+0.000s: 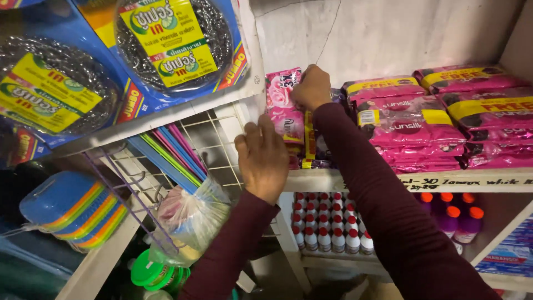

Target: The person sits on the floor in a small shop and organizes various household items. They pick up packets of laundry detergent, fabric softener, and other cleaning supplies from a cardboard box and a black basket, then place them onto the shelves.

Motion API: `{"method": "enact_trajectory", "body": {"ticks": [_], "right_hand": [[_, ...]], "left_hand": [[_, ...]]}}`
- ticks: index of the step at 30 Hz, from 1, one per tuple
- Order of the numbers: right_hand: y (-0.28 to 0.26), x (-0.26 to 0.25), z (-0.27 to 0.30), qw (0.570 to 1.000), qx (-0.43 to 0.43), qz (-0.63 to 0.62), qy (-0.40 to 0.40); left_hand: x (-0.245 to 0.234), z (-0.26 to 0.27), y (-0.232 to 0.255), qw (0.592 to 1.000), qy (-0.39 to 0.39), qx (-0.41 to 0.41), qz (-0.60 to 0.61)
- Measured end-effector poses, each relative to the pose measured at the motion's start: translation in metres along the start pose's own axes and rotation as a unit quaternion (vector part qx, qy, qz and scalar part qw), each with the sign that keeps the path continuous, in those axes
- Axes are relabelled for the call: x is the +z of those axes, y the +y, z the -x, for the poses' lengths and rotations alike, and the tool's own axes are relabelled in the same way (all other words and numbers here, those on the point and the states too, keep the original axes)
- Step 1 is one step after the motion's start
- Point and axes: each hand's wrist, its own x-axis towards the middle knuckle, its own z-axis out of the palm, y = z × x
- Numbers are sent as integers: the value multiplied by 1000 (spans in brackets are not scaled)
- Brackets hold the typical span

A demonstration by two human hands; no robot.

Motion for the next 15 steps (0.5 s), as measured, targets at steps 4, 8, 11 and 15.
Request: {"method": "enact_trajectory", "body": {"ticks": [4,8,11,15], "right_hand": [[19,27,-11,1000,8,18,14],[-12,15,11,994,-86,71,9],[-38,11,28,968,-167,181,-54],[-24,35,31,927,-235,254,-147]], "left_hand": [[10,0,1,994,-43,54,-83],[9,-5,-1,987,-85,78,-108],[2,-6,-1,983,-122,90,-106],[6,1,6,993,-87,80,-28]]}}
